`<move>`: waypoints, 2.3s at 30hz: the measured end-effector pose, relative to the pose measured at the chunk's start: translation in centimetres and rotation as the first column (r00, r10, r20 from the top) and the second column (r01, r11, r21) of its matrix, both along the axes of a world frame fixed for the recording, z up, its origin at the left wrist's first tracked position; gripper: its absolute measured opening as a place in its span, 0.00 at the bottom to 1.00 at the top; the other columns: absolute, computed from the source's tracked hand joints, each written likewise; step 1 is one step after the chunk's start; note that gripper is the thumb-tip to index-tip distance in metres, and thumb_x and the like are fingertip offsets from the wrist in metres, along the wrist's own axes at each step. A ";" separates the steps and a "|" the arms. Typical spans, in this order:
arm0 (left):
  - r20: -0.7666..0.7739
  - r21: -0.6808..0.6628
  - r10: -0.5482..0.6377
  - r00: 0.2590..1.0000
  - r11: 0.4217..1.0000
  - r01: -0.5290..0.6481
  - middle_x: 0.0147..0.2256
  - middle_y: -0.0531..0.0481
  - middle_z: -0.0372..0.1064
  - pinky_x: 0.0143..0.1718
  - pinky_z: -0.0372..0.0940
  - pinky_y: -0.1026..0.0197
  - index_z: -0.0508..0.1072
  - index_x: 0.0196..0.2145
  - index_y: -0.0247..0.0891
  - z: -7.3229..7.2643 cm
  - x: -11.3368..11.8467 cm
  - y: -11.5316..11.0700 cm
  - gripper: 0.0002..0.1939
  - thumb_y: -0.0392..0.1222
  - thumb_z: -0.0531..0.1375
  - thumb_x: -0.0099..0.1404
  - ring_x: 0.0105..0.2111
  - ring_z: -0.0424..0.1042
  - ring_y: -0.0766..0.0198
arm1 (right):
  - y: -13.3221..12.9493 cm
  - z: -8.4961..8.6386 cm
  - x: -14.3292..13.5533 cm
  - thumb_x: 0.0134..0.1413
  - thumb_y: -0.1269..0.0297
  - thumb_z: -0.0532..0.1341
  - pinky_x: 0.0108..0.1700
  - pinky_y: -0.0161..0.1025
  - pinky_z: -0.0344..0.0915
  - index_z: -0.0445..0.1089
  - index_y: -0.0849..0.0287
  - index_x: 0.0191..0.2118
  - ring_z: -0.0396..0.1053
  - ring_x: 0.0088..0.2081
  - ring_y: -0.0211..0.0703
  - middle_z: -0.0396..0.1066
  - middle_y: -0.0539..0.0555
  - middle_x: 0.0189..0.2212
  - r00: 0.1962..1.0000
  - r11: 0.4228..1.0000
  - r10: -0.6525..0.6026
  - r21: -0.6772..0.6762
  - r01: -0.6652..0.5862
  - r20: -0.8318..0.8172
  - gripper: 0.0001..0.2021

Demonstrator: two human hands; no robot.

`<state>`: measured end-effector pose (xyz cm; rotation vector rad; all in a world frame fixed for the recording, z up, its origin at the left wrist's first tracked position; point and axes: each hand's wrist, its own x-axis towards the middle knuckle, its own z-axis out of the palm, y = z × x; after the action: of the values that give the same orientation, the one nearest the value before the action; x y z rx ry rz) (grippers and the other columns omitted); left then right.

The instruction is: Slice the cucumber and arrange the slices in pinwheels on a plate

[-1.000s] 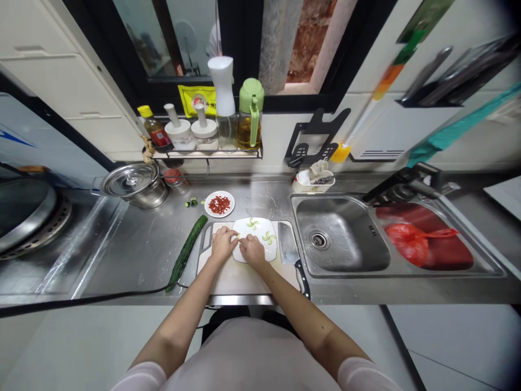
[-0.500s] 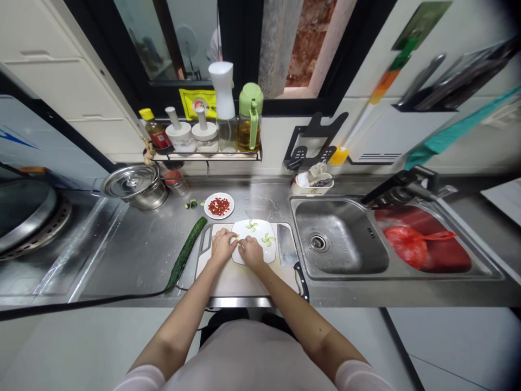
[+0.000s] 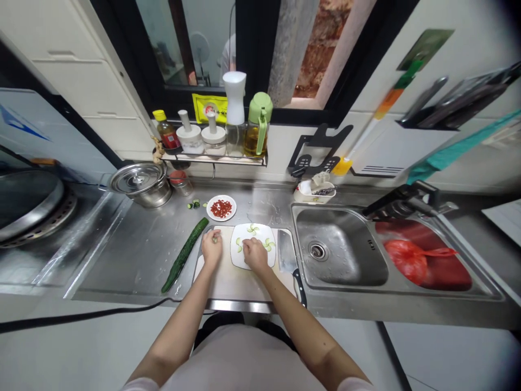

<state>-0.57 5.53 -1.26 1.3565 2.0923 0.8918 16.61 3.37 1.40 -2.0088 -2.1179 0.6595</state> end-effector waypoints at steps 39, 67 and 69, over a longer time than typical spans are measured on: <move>0.678 0.096 -0.170 0.715 0.985 0.143 0.34 0.46 0.75 0.41 0.65 0.60 0.75 0.35 0.35 4.9 2.1 0.8 0.17 0.47 0.65 0.48 0.36 0.73 0.62 | -2.0 3.8 4.1 0.54 0.58 0.53 0.38 0.37 0.63 0.74 0.60 0.39 0.68 0.32 0.43 0.74 0.55 0.32 0.815 0.951 -0.103 0.185 0.249 -0.570 0.16; 0.830 0.225 -0.323 0.454 0.940 0.257 0.31 0.50 0.75 0.38 0.64 0.65 0.77 0.35 0.34 13.2 4.0 -1.8 0.16 0.39 0.69 0.47 0.32 0.71 0.67 | -0.4 11.4 1.4 0.42 0.53 0.65 0.20 0.29 0.46 0.69 0.58 0.27 0.56 0.22 0.32 0.66 0.48 0.23 0.268 0.955 -0.289 -0.256 0.151 -0.919 0.13; 0.837 0.212 -0.312 0.450 0.942 0.260 0.30 0.50 0.74 0.37 0.64 0.66 0.77 0.35 0.34 13.2 4.0 -1.9 0.15 0.38 0.69 0.47 0.30 0.71 0.68 | -0.4 11.6 1.5 0.42 0.54 0.65 0.21 0.30 0.48 0.69 0.58 0.27 0.57 0.23 0.32 0.67 0.48 0.23 0.302 0.961 -0.262 -0.221 0.165 -0.917 0.12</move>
<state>3.41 3.62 11.98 0.9065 1.0046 1.1539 18.11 3.00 13.03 -1.2503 -1.0494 1.4286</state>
